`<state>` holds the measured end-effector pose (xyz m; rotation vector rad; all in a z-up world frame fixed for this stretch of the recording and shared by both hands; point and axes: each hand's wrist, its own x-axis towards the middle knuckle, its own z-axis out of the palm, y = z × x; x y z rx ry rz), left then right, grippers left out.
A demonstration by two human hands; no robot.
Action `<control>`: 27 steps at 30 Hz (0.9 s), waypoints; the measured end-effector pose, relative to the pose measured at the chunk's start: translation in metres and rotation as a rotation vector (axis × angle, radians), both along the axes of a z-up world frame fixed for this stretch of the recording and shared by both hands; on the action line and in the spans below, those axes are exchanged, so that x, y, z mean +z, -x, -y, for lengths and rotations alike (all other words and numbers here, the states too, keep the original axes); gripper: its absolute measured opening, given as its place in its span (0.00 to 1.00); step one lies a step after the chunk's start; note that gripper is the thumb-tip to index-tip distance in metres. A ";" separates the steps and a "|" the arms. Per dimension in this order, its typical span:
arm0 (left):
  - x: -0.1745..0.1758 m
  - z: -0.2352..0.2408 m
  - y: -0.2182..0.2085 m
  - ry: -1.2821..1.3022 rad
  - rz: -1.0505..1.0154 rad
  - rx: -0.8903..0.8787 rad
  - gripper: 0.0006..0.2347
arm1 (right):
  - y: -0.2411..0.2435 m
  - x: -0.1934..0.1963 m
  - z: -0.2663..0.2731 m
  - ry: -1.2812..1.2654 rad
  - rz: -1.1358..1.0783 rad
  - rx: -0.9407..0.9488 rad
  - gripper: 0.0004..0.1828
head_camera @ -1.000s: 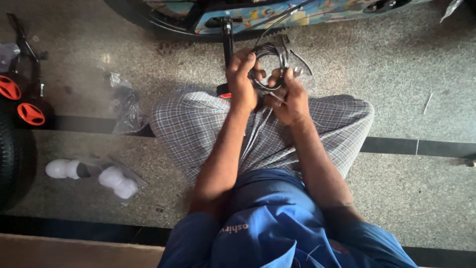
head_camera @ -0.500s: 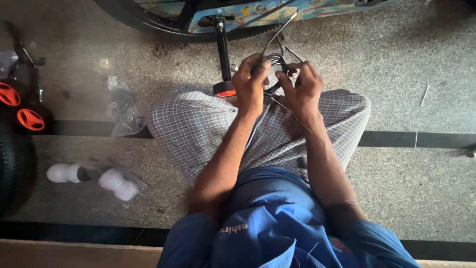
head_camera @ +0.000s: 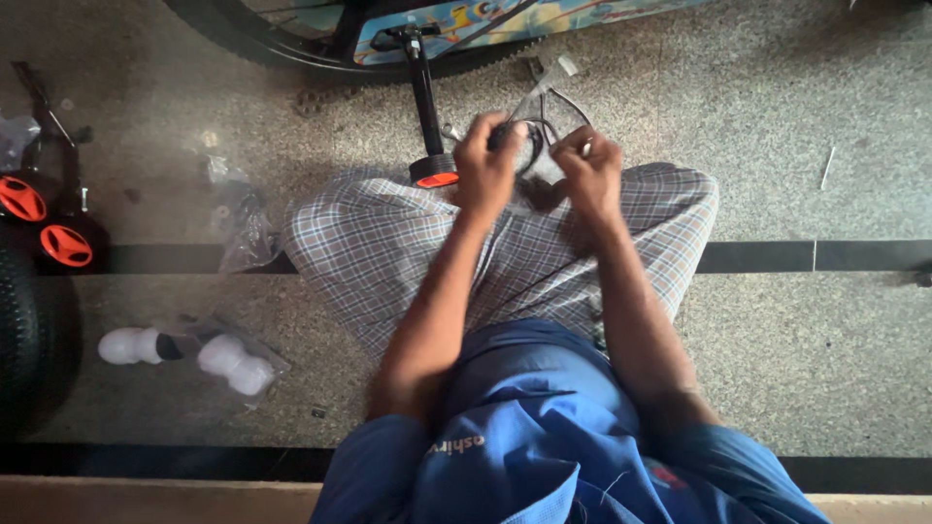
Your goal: The person sits on the floor and uses a wrench to tighten bolts on the rear wheel and chain area of a bicycle. They then handle a coiled cable, uncoil it, and attach it to the handlebar area.
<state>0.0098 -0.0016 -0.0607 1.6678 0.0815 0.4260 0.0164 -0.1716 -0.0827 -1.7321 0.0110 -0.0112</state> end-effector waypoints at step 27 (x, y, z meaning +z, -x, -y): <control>0.018 -0.054 -0.001 0.733 -0.470 -0.470 0.12 | -0.008 0.014 0.018 0.166 -0.014 0.049 0.14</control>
